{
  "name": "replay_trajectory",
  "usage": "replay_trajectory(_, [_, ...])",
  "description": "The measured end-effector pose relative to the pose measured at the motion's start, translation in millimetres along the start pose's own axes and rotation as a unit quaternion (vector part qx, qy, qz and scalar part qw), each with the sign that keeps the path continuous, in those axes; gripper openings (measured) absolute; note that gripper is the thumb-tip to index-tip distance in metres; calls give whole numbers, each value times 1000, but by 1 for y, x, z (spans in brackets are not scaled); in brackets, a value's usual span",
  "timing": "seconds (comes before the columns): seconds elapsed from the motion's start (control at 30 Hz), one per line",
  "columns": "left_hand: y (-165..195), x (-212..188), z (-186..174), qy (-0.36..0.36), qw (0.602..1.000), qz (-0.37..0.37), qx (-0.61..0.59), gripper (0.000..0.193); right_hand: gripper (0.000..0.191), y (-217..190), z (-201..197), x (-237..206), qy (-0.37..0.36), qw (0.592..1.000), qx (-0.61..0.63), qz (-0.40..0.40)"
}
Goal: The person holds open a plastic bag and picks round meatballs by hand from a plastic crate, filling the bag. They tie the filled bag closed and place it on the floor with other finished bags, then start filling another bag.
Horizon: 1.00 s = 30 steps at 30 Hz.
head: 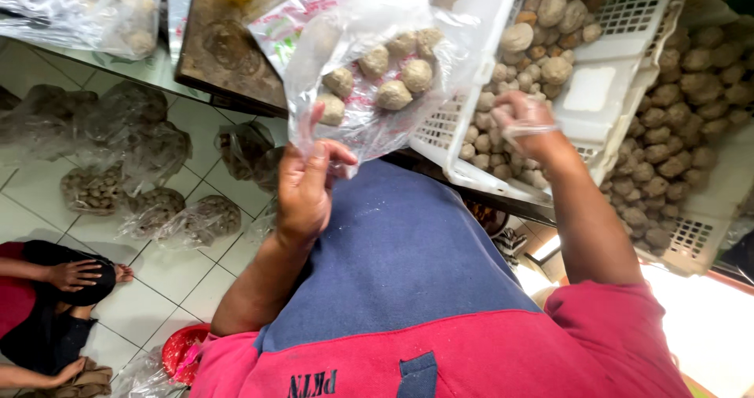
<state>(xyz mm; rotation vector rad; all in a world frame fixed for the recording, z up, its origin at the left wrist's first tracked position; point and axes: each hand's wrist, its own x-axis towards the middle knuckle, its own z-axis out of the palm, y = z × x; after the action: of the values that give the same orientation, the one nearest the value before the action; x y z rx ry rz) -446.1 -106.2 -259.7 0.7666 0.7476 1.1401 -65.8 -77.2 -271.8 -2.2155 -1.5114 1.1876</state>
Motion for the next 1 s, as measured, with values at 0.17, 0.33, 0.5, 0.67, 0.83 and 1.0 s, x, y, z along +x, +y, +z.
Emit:
replay_trajectory(0.17, [4, 8, 1, -31, 997, 28, 69, 62, 19, -25, -5, -19, -180, 817, 528, -147])
replay_trajectory(0.33, [-2, 9, 9, -56, 997, 2, 48, 63, 41, -81, 21, -5, -295, 862, 340, -232])
replay_trajectory(0.5, [-8, 7, 27, -63, 998, -4, 3, 65, 38, -85, 14, 20, -154, 786, 598, -24])
replay_trajectory(0.67, [-9, 3, 32, -29, 999, 4, -41, 65, 22, -7, -35, 48, 145, 966, 32, -210])
replay_trajectory(0.83, [-17, 3, 41, -6, 999, 15, -36, 65, 31, 27, -17, 84, 103, 902, -242, -341])
replay_trajectory(1.0, [-19, 1, 49, 12, 999, 20, -34, 65, 24, 34, -21, 91, -26, 930, -318, -183])
